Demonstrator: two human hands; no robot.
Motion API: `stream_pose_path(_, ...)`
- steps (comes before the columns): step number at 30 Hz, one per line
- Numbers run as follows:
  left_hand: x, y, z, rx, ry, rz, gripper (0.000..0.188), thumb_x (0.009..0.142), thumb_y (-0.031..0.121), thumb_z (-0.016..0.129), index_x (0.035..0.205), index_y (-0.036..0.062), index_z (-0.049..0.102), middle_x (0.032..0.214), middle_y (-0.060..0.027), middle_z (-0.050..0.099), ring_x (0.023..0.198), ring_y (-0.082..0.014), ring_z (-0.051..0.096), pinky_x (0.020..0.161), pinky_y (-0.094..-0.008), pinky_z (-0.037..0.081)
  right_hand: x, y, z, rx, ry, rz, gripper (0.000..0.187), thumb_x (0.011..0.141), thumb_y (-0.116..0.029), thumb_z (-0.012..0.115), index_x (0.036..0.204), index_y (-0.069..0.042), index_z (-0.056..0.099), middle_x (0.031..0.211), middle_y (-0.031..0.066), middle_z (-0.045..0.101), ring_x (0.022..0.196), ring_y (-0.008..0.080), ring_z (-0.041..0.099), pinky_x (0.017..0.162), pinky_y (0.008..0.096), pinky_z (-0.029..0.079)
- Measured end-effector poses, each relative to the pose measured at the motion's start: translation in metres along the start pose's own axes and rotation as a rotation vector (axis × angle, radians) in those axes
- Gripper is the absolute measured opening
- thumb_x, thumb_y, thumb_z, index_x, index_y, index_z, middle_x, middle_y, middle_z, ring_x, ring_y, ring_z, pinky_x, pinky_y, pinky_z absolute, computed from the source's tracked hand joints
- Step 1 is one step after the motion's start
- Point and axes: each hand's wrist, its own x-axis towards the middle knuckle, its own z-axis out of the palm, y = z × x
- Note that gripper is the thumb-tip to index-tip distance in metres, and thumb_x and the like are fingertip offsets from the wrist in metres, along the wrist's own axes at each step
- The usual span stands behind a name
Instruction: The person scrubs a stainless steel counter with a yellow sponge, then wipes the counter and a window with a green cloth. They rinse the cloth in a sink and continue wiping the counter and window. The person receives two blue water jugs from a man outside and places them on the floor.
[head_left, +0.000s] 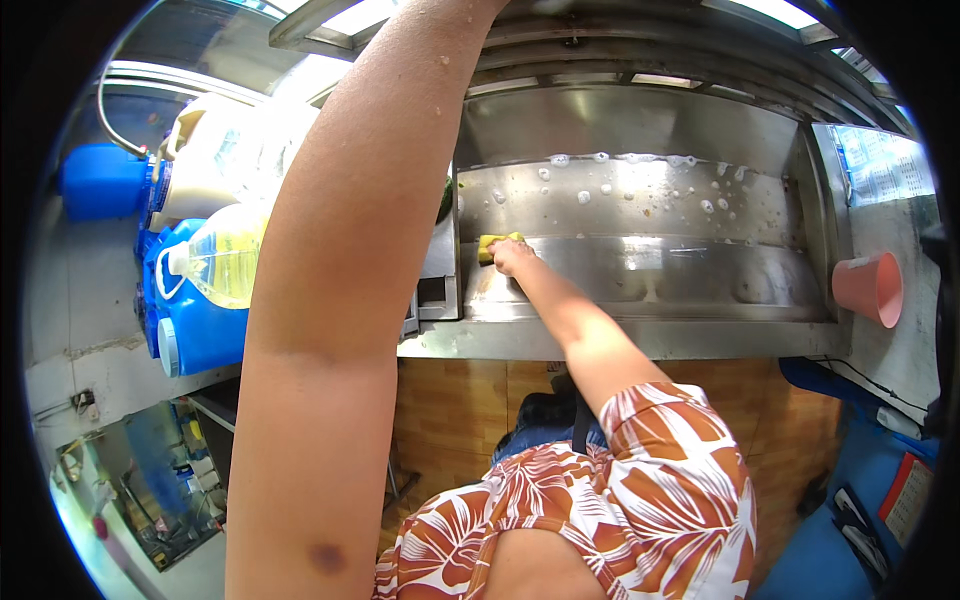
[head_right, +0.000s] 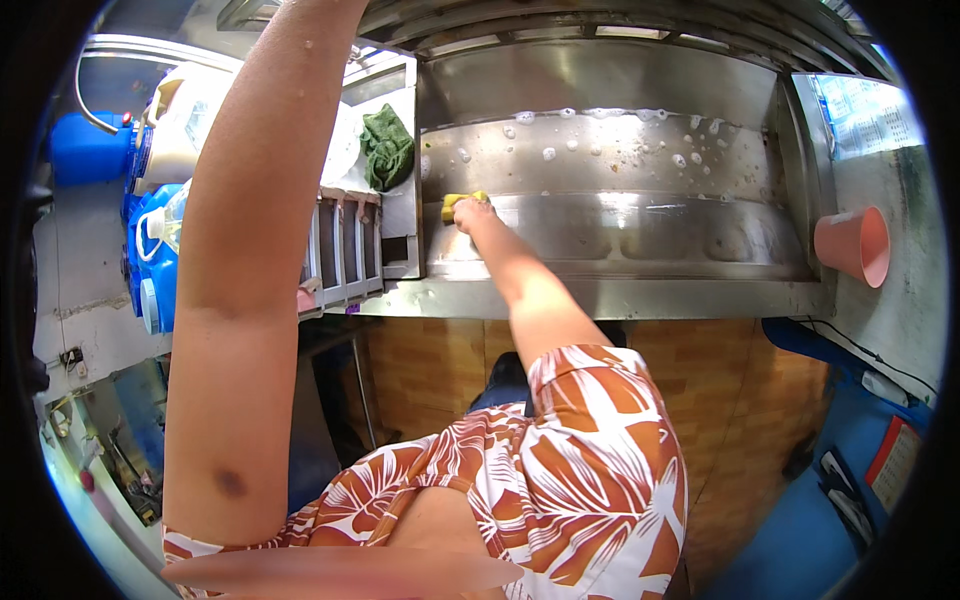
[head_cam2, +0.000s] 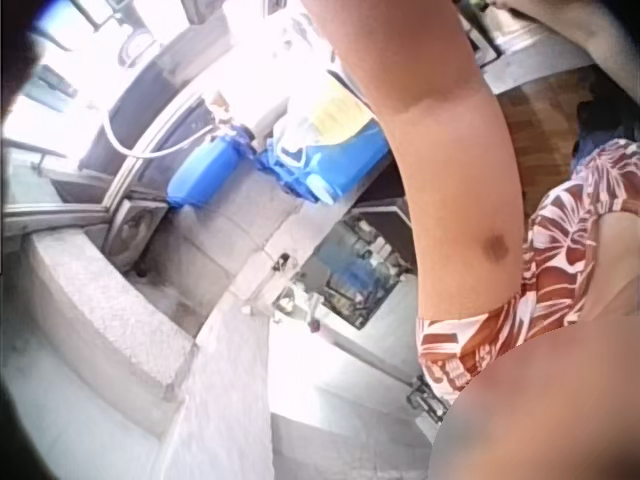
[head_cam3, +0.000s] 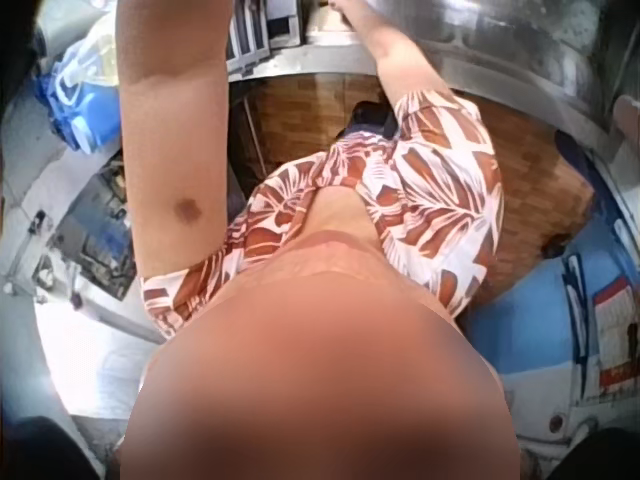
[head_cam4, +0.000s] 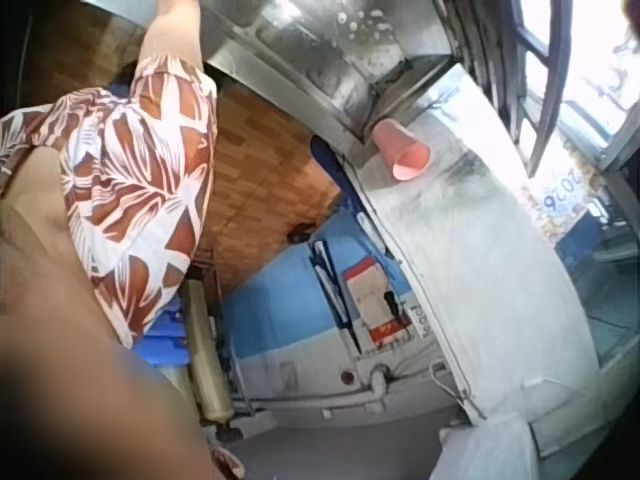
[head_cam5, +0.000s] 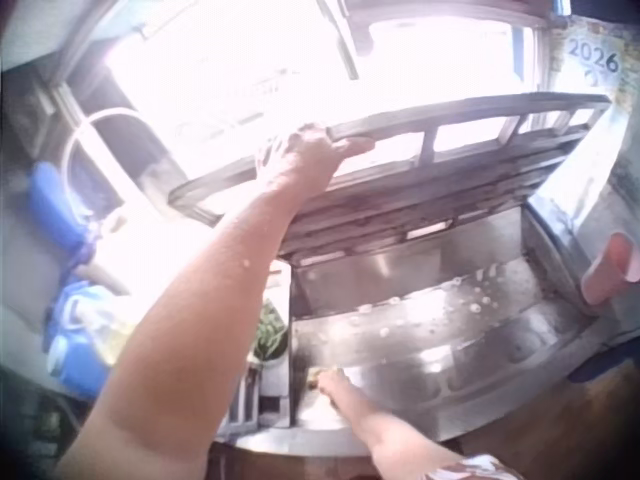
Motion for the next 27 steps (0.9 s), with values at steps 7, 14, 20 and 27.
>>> stream_pose_path(7,0.0,-0.001,-0.004,-0.068,-0.009,0.016,0.077,0.076,0.071,0.06,0.113,0.0034,0.065,0.116,-0.0205,0.064,0.114,-0.0345,0.058,0.096,-0.0452,0.045,-0.082,-0.022,0.069,-0.055,0.222,-0.327,0.029,0.085,-0.005,0.042,0.108,-0.012,0.059,0.109,0.0091,0.06,0.105,0.0301,0.058,0.087,0.0404,0.052)
stream_pose_path(14,0.001,0.0,-0.005,-0.028,-0.037,0.0,0.077,0.077,0.071,0.059,0.114,0.0042,0.065,0.118,-0.0195,0.063,0.114,-0.035,0.058,0.097,-0.0447,0.044,0.01,-0.007,0.03,-0.039,0.118,0.027,0.033,0.09,-0.014,0.042,0.118,-0.016,0.06,0.125,0.0075,0.058,0.115,0.029,0.056,0.093,0.0424,0.05)
stream_pose_path(20,0.001,0.002,-0.005,-0.029,-0.037,-0.003,0.075,0.077,0.069,0.06,0.115,0.0043,0.065,0.118,-0.0195,0.063,0.113,-0.0346,0.058,0.096,-0.0442,0.045,-0.047,-0.022,0.048,-0.003,0.142,-0.292,0.029,0.079,-0.002,0.049,0.104,-0.012,0.06,0.116,0.009,0.06,0.112,0.0312,0.054,0.088,0.0412,0.051)
stream_pose_path(27,0.005,0.005,0.0,-0.032,-0.04,0.002,0.072,0.078,0.067,0.06,0.115,0.0044,0.064,0.118,-0.0196,0.063,0.112,-0.0341,0.058,0.095,-0.0437,0.045,-0.02,-0.02,0.045,0.086,0.078,-0.185,0.037,0.08,-0.001,0.051,0.112,-0.014,0.063,0.12,0.0092,0.06,0.114,0.0321,0.056,0.091,0.043,0.051)
